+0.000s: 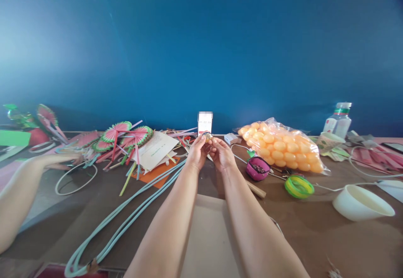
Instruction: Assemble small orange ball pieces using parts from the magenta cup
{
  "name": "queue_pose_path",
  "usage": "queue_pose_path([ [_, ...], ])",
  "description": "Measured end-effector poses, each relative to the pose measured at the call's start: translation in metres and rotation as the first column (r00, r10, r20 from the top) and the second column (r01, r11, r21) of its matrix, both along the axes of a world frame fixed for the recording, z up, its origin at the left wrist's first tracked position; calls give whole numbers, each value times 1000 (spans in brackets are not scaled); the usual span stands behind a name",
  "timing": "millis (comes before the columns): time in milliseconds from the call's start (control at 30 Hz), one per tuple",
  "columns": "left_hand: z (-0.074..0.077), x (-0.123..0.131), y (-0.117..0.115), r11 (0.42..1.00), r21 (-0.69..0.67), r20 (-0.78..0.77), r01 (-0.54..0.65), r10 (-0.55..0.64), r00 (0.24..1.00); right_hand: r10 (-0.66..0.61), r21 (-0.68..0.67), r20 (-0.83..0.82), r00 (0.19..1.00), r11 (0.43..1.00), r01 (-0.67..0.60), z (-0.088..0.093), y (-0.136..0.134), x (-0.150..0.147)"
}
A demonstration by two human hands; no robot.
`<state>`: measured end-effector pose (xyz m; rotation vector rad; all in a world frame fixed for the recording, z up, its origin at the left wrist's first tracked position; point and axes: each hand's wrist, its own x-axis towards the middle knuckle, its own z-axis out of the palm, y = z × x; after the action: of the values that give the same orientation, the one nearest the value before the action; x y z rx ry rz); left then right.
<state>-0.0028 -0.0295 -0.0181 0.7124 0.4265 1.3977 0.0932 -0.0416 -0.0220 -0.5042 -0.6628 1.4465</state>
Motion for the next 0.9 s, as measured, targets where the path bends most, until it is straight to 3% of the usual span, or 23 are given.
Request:
queue_pose_path([
  [300,-1,1,2,997,71,2,-8,7,1000,-54,-13,63,997,998,55,0,0,0],
  [900,-1,2,0,997,79,-22,-25,27,999,-73,-62,57,996,995,77,5,-1,-2],
])
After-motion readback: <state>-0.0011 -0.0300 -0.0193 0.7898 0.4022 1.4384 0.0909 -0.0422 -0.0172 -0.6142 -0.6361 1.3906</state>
